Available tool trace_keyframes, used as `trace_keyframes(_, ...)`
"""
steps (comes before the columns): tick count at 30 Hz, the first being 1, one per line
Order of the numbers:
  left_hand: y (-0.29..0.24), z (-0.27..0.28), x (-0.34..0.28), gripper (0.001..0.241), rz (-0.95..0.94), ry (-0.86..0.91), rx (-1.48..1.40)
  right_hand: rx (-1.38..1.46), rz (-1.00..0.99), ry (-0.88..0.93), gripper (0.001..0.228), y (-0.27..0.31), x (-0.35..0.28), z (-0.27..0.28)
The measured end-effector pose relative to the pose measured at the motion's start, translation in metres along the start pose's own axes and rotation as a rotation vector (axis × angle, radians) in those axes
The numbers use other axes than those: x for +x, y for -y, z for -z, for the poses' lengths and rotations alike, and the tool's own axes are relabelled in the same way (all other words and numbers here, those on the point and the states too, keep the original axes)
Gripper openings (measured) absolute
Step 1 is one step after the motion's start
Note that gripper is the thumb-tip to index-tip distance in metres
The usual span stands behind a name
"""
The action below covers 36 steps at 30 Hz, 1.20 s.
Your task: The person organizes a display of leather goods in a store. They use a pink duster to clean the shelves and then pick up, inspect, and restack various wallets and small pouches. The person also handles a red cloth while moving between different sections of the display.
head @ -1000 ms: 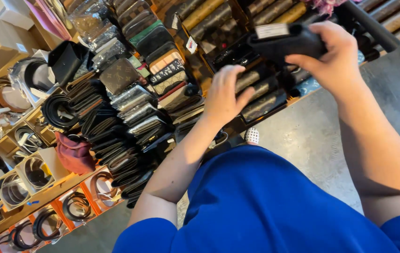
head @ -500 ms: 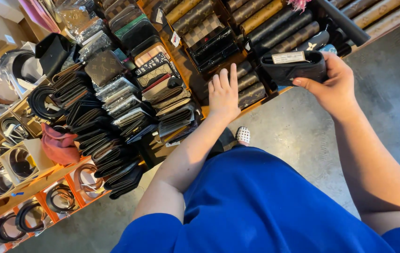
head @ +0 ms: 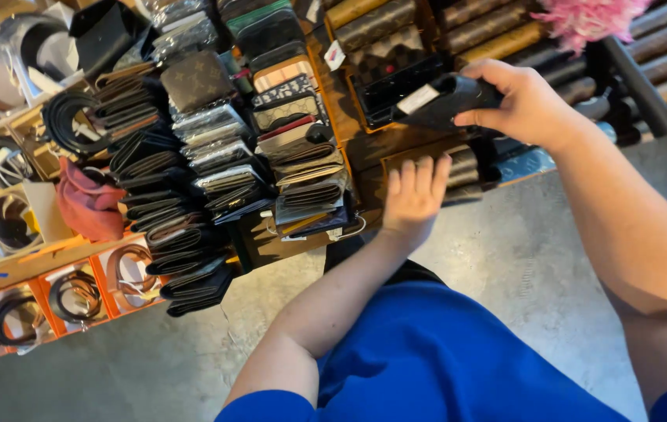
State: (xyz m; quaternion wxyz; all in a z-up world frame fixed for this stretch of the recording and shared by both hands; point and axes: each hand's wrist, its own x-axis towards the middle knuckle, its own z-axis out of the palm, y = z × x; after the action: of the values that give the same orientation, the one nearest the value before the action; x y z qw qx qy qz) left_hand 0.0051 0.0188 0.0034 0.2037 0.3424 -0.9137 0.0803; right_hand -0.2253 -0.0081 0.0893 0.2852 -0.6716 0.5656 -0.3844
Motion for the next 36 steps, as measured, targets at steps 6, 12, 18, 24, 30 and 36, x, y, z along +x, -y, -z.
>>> trace_keyframes(6, 0.0, -0.004, -0.007, 0.049, 0.088, -0.034, 0.017, -0.22, -0.068, 0.376, 0.056, -0.009, 0.037, -0.023)
trace_keyframes(12, -0.004, -0.025, -0.011, 0.063, 0.106, -0.01, 0.037, -0.465, -0.143, 0.512, 0.061, -0.023, 0.051, -0.045)
trace_keyframes(18, 0.001, -0.037, 0.005, 0.052, 0.15, 0.078, 0.025, -0.58, -0.056, 0.49, 0.059, -0.031, 0.05, -0.054)
trace_keyframes(24, -0.009, -0.09, -0.003, 0.052, 0.144, -0.269, 0.037, -0.523, -0.122, 0.546, 0.061, -0.05, 0.045, -0.054)
trace_keyframes(30, -0.006, -0.063, -0.01, 0.056, 0.091, -0.237, 0.014, -0.724, -0.108, 0.68, 0.062, -0.054, 0.044, -0.068)
trace_keyframes(36, -0.008, -0.058, -0.013, 0.062, 0.134, -0.202, -0.021, -1.013, -0.058, 0.771, 0.054, -0.071, 0.032, -0.096)
